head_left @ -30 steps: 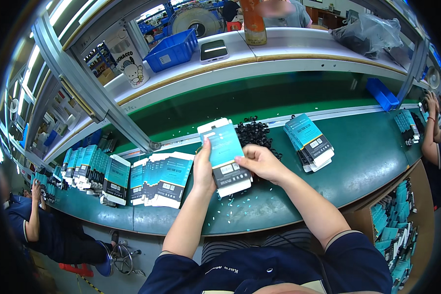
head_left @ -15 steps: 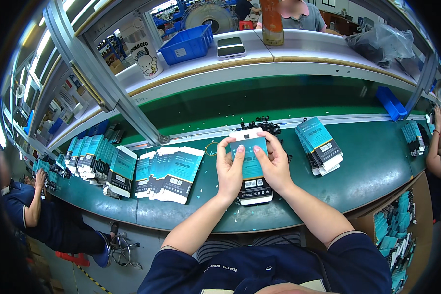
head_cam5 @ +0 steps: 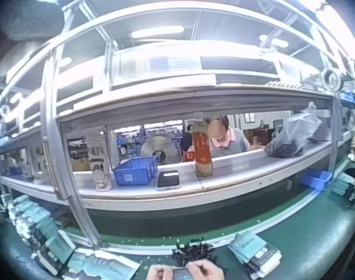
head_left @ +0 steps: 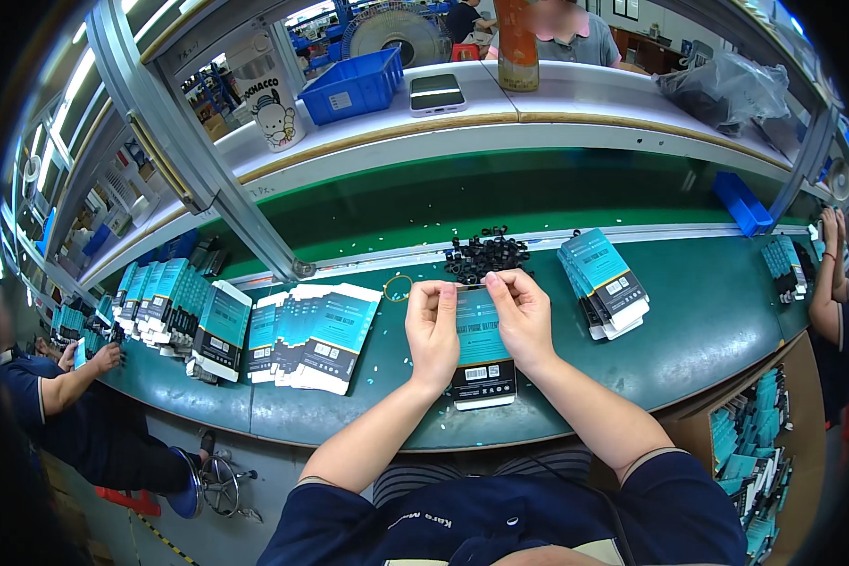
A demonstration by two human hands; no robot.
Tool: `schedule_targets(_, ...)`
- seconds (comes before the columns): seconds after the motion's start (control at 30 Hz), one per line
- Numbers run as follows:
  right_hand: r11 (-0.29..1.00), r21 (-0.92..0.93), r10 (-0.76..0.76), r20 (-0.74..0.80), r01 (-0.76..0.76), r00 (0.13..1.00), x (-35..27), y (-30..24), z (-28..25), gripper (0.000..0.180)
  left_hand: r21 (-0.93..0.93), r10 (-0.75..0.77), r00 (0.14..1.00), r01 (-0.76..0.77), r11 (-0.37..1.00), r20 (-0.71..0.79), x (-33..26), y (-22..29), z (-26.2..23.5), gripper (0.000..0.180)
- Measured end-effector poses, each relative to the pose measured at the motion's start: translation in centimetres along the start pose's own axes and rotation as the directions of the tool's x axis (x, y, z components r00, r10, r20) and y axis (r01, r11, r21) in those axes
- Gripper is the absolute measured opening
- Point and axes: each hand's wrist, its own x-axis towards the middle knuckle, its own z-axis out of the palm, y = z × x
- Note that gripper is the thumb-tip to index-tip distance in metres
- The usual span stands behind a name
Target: Assembling electronic cable components and packaging them into boxes at a factory workbench.
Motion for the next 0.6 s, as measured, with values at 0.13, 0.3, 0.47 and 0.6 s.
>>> schedule_targets(0.13, 0.998, 0.051, 0.031, -0.045, -0.028, 0.998, -0.2, -1.0, 0.5, 0.012, 0.009, -0.018, 1.000, 0.018, 1.000, 0.003, -0.2, 1.0, 0.4, 0.010)
schedule_targets(0.3, 0.992, 0.116, 0.047, -0.049, -0.041, 0.998, -0.2, 0.0, 0.0, 0.013, -0.033, -0.115, 0.993, 0.114, 0.993, -0.012, -0.4, 0.9, 0.2, 0.012)
schedule_targets(0.47, 0.990, 0.135, 0.035, -0.048, -0.028, 0.998, -0.2, 0.2, 0.1, 0.018, -0.134, -0.041, 0.999, 0.036, 0.990, -0.029, -0.3, 0.1, 0.5, 0.015)
schedule_targets(0.6, 0.996, 0.085, 0.011, 0.036, -0.014, 0.999, 0.6, -0.2, 0.1, 0.024, -0.104, -0.043, 0.999, 0.041, 0.994, -0.019, -0.1, -0.2, 0.4, 0.022)
